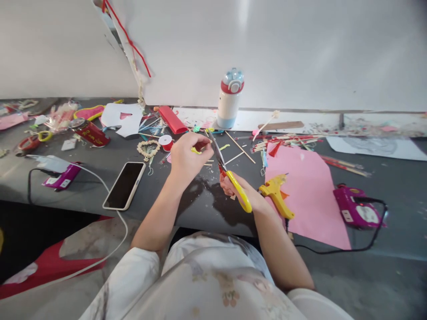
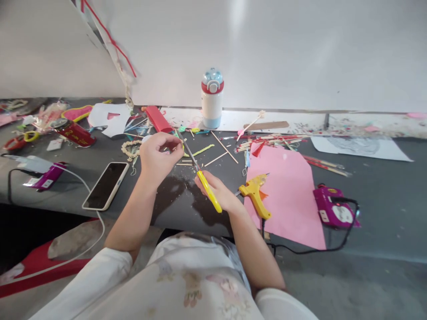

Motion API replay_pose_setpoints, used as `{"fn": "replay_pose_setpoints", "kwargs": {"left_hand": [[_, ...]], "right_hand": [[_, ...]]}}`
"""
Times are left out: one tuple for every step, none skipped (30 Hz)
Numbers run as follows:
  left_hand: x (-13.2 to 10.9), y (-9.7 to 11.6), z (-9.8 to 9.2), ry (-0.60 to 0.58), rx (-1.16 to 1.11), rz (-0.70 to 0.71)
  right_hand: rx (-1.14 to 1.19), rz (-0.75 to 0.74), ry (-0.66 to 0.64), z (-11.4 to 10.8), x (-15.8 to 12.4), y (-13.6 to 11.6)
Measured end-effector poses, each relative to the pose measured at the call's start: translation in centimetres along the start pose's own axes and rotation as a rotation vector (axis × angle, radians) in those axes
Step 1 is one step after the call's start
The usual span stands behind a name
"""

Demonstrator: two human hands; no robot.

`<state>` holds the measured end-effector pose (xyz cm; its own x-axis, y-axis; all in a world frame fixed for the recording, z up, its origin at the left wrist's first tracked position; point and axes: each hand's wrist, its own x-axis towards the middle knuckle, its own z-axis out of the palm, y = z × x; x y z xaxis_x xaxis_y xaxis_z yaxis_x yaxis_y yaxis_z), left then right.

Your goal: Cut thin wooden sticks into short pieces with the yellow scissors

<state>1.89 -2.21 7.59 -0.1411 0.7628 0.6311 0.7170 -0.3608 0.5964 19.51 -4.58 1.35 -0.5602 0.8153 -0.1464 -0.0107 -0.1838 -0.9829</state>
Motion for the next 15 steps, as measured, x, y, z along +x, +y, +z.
{"fn": "replay_pose_setpoints", "kwargs": {"left_hand": [[0.0, 0.2, 0.0, -0.005, 0.028, 0.011], [0.0, 0.4, 0.0, -0.011, 0.049, 0.020], [0.0, 0.5, 0.0, -0.017, 0.065, 0.028], [0.0, 0.6, 0.0, -0.022, 0.075, 0.032], [0.0, 0.7, 0.1, -0.028, 0.083, 0.033], [0.0, 0.8, 0.1, -0.032, 0.089, 0.032], [0.1, 0.8, 0.1, -0.035, 0.096, 0.033], [0.1, 0.9, 0.1, -0.037, 0.103, 0.035], [0.0, 0.9, 0.1, -0.037, 0.110, 0.040], [0.0, 0.9, 0.1, -0.037, 0.117, 0.047], [0.0, 0.9, 0.1, -0.036, 0.122, 0.053], [0.0, 0.9, 0.2, -0.036, 0.125, 0.058], [-0.1, 0.9, 0.2, -0.034, 0.124, 0.061], [-0.1, 0.9, 0.2, -0.033, 0.122, 0.063], [-0.2, 0.9, 0.2, -0.032, 0.118, 0.063]], "right_hand": [[0.013, -0.006, -0.017, 0.0, 0.0, 0.1], [0.021, -0.016, -0.036, -0.1, 0.1, 0.3], [0.035, -0.025, -0.052, -0.1, 0.2, 0.5], [0.047, -0.030, -0.062, -0.1, 0.3, 0.8], [0.062, -0.038, -0.070, -0.1, 0.4, 1.1], [0.089, -0.047, -0.077, -0.1, 0.5, 1.3], [0.105, -0.050, -0.080, -0.1, 0.6, 1.6], [0.115, -0.050, -0.086, -0.1, 0.6, 1.7], [0.120, -0.050, -0.088, -0.2, 0.6, 1.8], [0.120, -0.047, -0.091, -0.2, 0.6, 1.8], [0.119, -0.044, -0.094, -0.2, 0.6, 1.7], [0.120, -0.040, -0.095, -0.2, 0.6, 1.7], [0.122, -0.036, -0.096, -0.2, 0.6, 1.6], [0.124, -0.033, -0.097, -0.2, 0.6, 1.5], [0.126, -0.031, -0.098, -0.2, 0.6, 1.5]]}}
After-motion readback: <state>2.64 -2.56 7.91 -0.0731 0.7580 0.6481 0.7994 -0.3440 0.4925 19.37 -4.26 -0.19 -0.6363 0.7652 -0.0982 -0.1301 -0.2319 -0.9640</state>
